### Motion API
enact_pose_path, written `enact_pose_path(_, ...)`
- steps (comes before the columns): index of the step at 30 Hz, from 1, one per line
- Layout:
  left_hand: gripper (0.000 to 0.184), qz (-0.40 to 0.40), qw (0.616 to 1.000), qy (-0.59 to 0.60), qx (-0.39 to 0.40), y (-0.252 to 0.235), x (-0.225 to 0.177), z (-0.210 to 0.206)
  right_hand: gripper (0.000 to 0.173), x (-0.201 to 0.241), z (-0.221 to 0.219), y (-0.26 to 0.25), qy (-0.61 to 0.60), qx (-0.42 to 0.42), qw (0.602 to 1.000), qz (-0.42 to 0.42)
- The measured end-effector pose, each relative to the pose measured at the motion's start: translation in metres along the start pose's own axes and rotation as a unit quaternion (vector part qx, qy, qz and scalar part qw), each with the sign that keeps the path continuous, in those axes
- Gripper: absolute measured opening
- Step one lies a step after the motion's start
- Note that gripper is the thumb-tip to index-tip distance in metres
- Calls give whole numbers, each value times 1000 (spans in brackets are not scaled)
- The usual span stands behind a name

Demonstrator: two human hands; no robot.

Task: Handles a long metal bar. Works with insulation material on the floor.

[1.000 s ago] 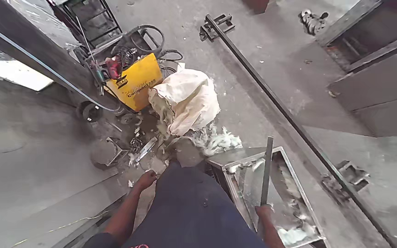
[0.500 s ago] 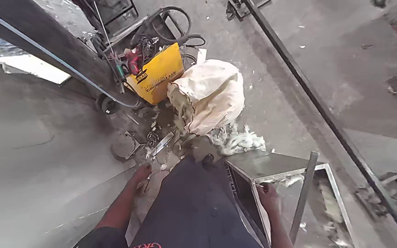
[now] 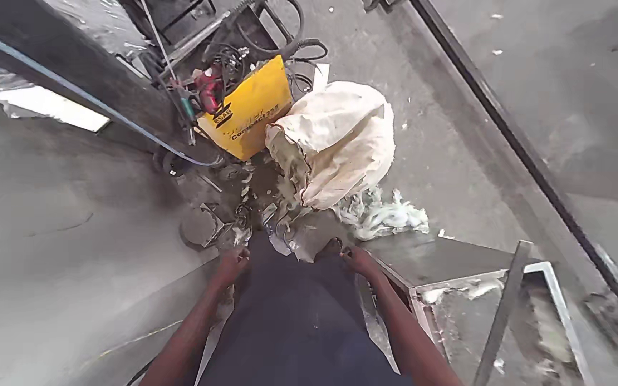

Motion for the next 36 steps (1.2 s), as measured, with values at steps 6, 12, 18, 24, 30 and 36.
enact_pose_path(6, 28, -16, 980, -86, 178, -127, 14, -71, 46, -2, -36, -116, -17, 4, 997, -70)
enact_pose_path(12, 33, 40, 949, -132, 283, -299, 58, -153, 44, -31, -138, -250, -60, 65, 980, -180)
enact_pose_path(18, 28, 57, 952, -61, 293, -422, 81, -205, 36, -54, -246, -417, -60, 98, 985, -130)
enact_pose_path(24, 33, 79, 924, -75, 366, -459, 108, -232, 40, -81, -257, -579, -33, 45, 992, -113)
enact_pose_path(30, 30, 80, 938, -3, 337, -471, 95, -212, 83, -112, -213, -667, 59, -245, 951, -181)
enact_pose_path(36, 28, 66, 945, 32, 319, -475, 87, -205, 57, -101, -204, -681, 55, -317, 917, -237)
Point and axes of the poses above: each hand's wrist, its own y-axis away from the middle knuckle, its own z-axis out of the back of the hand, x = y × z, the point moved 9 cm from there along -y, towards the middle knuckle, and after that the axes turned 14 degrees about z, right-handed, at the moved point
